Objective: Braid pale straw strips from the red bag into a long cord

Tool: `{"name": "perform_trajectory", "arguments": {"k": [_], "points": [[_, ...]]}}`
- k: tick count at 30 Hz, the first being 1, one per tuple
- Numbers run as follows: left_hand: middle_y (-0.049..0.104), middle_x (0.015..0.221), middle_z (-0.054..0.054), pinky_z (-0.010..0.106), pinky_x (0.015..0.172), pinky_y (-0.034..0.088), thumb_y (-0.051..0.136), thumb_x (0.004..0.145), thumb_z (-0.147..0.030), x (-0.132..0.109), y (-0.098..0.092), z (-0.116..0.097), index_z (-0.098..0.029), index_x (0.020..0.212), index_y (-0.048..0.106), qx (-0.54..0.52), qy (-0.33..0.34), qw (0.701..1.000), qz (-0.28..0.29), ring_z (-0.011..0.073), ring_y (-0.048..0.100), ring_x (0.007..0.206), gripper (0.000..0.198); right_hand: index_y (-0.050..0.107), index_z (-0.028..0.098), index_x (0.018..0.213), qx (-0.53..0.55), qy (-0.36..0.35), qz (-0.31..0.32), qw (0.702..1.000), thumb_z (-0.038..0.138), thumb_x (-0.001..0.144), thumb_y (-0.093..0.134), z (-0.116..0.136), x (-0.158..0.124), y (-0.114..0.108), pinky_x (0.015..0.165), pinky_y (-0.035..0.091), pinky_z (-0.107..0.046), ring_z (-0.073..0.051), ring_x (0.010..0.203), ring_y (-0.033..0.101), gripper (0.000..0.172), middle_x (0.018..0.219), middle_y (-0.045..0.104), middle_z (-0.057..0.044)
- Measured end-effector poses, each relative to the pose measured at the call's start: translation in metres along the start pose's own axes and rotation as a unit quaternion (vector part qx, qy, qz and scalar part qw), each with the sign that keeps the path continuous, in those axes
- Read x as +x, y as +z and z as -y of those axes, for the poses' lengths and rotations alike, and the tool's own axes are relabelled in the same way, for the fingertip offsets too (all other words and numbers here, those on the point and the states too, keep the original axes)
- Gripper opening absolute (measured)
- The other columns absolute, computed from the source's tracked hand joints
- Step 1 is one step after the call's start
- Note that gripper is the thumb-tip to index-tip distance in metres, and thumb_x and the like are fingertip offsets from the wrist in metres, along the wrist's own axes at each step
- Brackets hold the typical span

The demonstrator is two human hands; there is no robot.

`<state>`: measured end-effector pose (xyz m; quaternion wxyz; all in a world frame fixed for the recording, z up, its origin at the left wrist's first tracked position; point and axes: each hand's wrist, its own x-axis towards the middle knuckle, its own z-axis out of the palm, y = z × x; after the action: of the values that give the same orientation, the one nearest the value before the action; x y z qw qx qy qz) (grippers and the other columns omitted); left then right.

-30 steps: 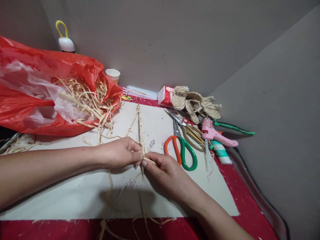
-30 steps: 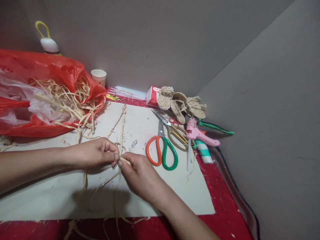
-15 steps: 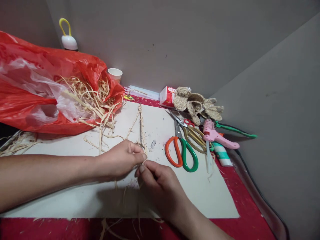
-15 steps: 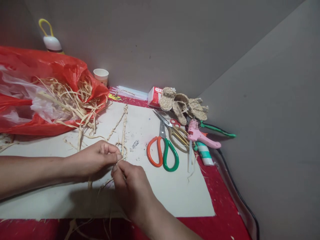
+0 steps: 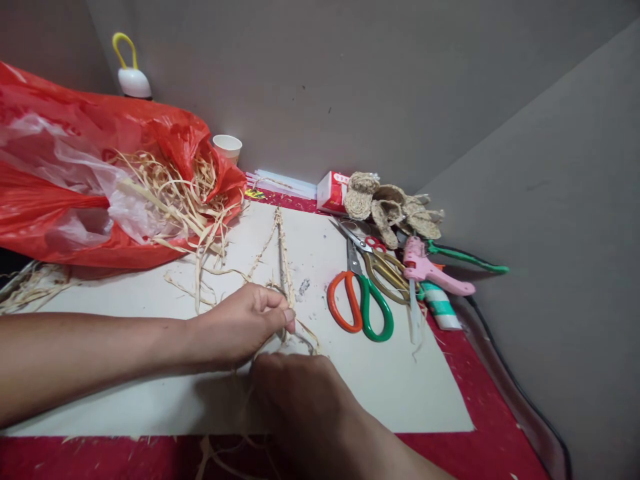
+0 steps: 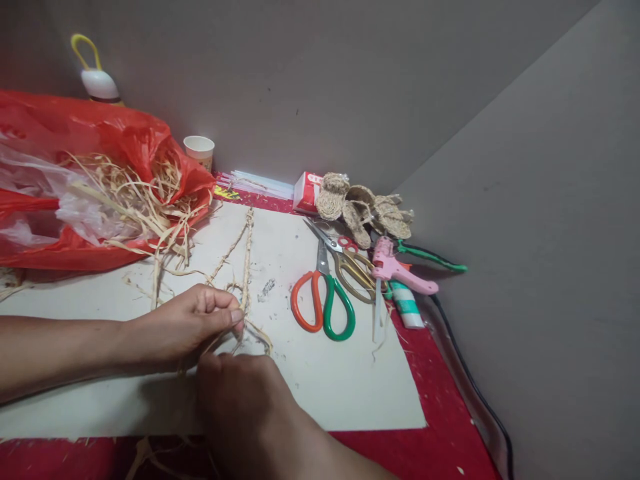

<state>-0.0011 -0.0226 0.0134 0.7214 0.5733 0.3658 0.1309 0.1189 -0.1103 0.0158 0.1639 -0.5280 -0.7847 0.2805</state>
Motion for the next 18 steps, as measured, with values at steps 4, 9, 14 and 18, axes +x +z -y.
{"name": "perform_trajectory", "arguments": {"k": [4,9,14,18], "points": [[0.040,0.052,-0.006,0.020,0.047,0.025,0.050,0.083,-0.041,-0.002,-0.001,-0.003,-0.015,0.073,0.055,0.035,0.022,0.999,0.010,0.0066,0.032,0.047,0.028,0.058,0.023,0.060,0.083,-0.041,-0.070,0.993,0.022,0.080,0.058,0.005,-0.017,-0.028,0.044,0.033,-0.024,-0.012,0.045,0.047,0.020,0.051,0.055,0.001],[0.040,0.056,-0.006,0.020,0.049,0.027,0.046,0.085,-0.038,-0.002,0.001,-0.002,-0.015,0.076,0.053,0.038,0.028,0.999,0.022,0.0074,0.033,0.050,0.025,0.062,0.022,0.082,0.261,0.157,-0.335,0.891,0.038,0.091,0.046,-0.020,-0.007,-0.049,0.058,0.043,-0.027,-0.016,0.063,0.056,0.025,0.071,0.061,-0.003],[0.051,0.072,-0.001,0.022,0.066,0.037,0.039,0.087,-0.025,0.000,0.002,-0.002,-0.014,0.076,0.052,0.021,0.082,0.994,0.072,0.0084,0.044,0.066,0.020,0.055,0.019,0.071,0.345,0.187,-0.063,0.918,0.044,0.090,0.044,-0.034,0.017,-0.036,0.056,0.038,-0.025,-0.012,0.057,0.048,0.034,0.061,0.053,0.001],[0.043,0.067,-0.004,0.021,0.057,0.033,0.042,0.085,-0.027,0.002,0.000,0.002,-0.016,0.076,0.048,0.082,0.065,0.993,0.055,0.0086,0.037,0.061,0.016,0.048,0.018,0.069,0.287,0.148,-0.010,0.946,0.042,0.090,0.043,-0.035,0.017,-0.035,0.058,0.035,-0.025,-0.012,0.063,0.044,0.033,0.067,0.049,0.001]]}}
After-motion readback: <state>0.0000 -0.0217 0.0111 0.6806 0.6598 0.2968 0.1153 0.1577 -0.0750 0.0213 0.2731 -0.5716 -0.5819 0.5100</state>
